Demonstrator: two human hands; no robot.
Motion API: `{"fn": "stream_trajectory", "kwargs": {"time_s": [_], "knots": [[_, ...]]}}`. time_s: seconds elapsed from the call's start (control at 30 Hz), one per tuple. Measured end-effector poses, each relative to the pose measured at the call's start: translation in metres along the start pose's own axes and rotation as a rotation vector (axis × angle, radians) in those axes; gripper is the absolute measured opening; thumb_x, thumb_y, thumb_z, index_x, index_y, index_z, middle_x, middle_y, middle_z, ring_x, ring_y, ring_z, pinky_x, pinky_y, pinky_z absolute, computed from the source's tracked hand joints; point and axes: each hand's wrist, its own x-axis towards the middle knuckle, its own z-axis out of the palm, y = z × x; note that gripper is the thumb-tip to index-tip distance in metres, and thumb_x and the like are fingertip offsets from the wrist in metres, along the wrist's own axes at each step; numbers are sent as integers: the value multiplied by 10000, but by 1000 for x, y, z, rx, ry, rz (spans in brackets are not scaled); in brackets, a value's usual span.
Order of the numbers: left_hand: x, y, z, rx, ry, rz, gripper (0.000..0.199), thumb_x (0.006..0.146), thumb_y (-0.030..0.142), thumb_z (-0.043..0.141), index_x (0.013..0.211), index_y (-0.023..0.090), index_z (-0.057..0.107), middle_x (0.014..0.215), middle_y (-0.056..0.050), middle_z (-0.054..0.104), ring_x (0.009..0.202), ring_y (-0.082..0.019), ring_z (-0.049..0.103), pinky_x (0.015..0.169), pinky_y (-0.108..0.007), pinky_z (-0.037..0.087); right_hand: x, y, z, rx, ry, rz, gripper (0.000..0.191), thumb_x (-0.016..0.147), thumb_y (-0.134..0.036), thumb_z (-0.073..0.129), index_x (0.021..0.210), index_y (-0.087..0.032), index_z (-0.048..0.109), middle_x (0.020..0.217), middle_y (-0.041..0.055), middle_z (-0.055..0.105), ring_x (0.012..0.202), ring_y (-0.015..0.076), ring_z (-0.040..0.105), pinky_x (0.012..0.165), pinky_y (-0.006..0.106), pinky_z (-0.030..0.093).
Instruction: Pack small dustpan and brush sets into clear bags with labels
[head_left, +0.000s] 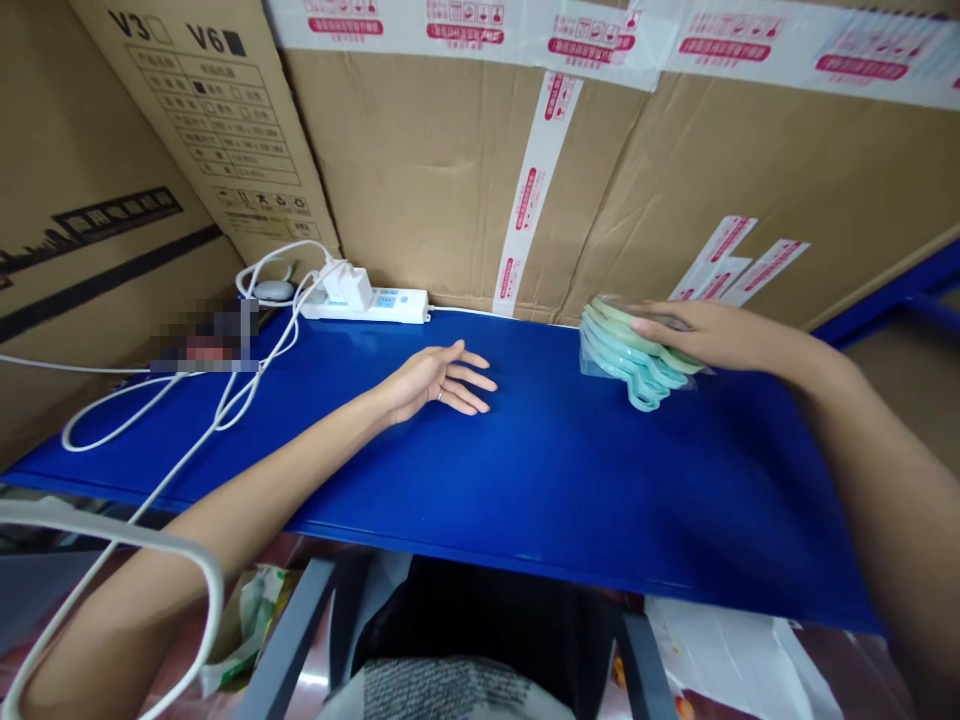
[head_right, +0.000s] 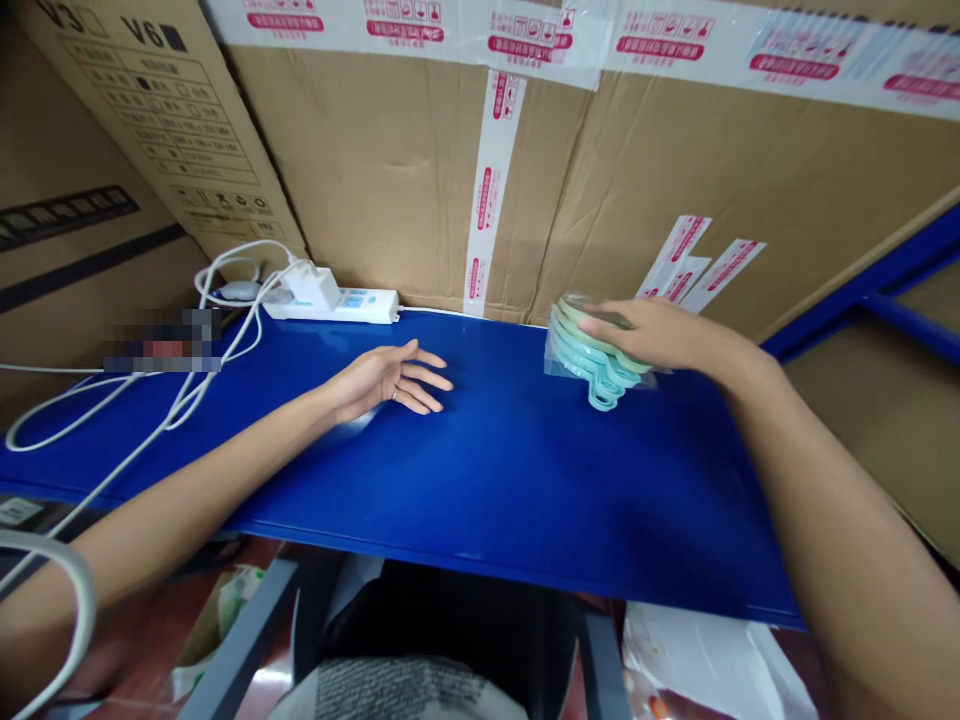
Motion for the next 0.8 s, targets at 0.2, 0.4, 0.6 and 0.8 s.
{"fn": "stream_trajectory", "kwargs": {"time_s": [0.2, 0.4, 0.6, 0.8], "knots": [[-2, -3, 4, 18, -25, 11, 463, 1125, 486, 495, 1154, 96, 744, 1134, -262, 822, 836, -364, 848, 724, -464, 696, 9, 6, 30, -1, 79, -7, 548, 1096, -421, 443, 1485, -127, 693, 1515, 182, 685, 1431, 405, 635, 1231, 572, 455], [-2, -2, 7, 39, -8, 0, 453, 1119, 476, 511, 1156, 86, 738, 1126, -265, 822, 835, -370, 847, 717, -464, 700, 9, 8, 48, -32, 187, -13, 525, 1075, -379, 431, 1464, -163, 708, 1501, 150, 704, 1439, 386, 630, 1225, 548, 457], [-2, -2, 8, 47, 26, 0, 453, 1138, 441, 456, 1150, 83, 734, 1103, -258, 826, 826, -365, 847, 700, -444, 698, -5, -5, 47, 107, 341, 56, 469, 1022, -432, 532, 1363, -196, 750, 1407, 159, 752, 1343, 396, 675, 1180, 562, 485], [-3, -1, 9, 59, 25, 6, 470, 1151, 436, 414, 1163, 84, 726, 1104, -254, 826, 824, -355, 848, 699, -446, 701, -58, -41, 72, -29, 875, 361, 604, 997, -541, 603, 1472, -172, 653, 1384, 276, 618, 1259, 480, 647, 968, 595, 574]]}}
